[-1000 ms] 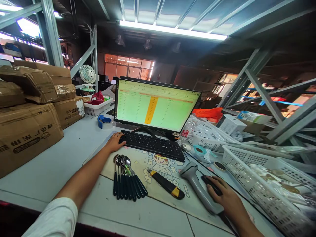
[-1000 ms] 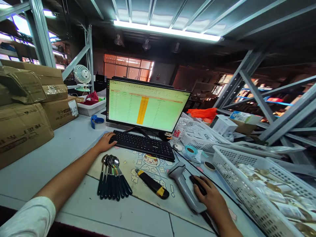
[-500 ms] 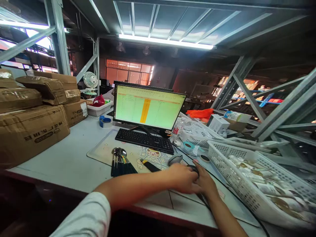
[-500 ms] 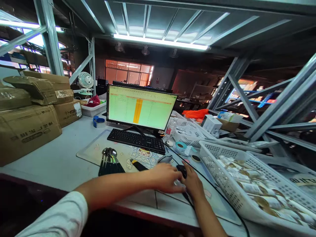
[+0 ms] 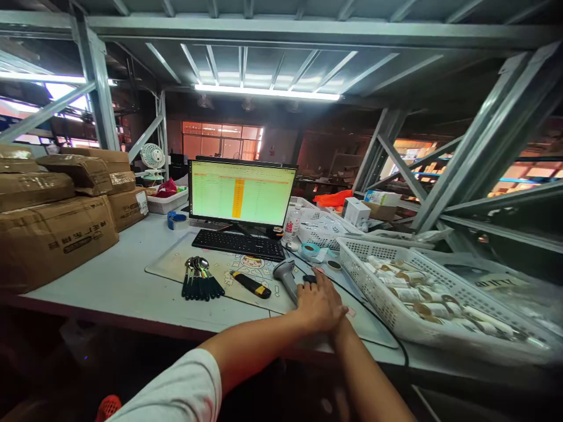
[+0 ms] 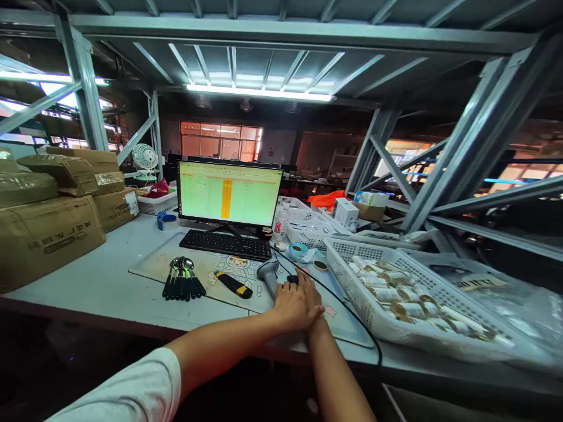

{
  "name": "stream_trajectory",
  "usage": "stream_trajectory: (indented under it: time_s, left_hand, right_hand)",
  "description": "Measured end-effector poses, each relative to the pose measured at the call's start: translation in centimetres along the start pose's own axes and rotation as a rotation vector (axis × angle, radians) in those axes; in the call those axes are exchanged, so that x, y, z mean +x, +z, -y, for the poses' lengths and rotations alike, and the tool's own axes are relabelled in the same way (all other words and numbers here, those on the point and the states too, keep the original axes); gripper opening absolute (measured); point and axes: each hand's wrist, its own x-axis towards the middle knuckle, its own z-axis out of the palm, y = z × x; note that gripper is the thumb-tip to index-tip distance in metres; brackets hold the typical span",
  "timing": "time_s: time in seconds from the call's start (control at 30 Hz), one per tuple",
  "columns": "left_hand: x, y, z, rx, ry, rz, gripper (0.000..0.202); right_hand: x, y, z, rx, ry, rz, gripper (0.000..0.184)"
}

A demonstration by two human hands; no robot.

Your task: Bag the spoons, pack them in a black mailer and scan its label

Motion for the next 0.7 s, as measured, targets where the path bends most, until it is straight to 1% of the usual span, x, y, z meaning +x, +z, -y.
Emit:
stream_trajectory:
  time_s: [0.13,0.2,0.27,0.33,0.4,0.5,0.6,0.7]
  left_hand:
    - [-0.1,0.9,-0.2,-0.019,-0.030,-0.030,0.085]
    - [-0.3,1.4,-0.1,-0.023,-0.008,-0.032,0.085]
    - [-0.4,1.6,0.1,-0.016,0.018,-0.011,0.086]
    - [-0.5,1.5,0.3,0.004,0.046,0.010,0.086]
    - [-0.5,1.2,0.5,0.025,0.050,-0.003,0.087]
    - [-0.5,0.4,0.7,0.041,0.008,-0.015,0.083]
    - [-0.6,-0.1,0.9,0.019,-0.021,0.040,0.080]
    - [-0.7,0.1,1.0,-0.004,0.029,0.055,0.082]
  right_hand:
    - [-0.2,-0.6,0.7,0.002,0.018,0.010,0.054]
    - [-0.6,-0.8,1.3,-0.011,0.021,0.005,0.058]
    - [-0.8,-0.9,1.7,-0.023,0.023,-0.005,0.063]
    - [-0.9,-0.9,1.9,-0.026,0.029,-0.011,0.064]
    - [-0.7,-0.8,1.7,-0.027,0.035,-0.009,0.060]
    - [-0.3,-0.6,1.2,-0.028,0.045,0.017,0.056]
    - [-0.2,-0.7,1.2,-0.032,0.050,0.051,0.057]
    - [-0.4,-1.1,1.6,-0.033,0.029,0.042,0.062]
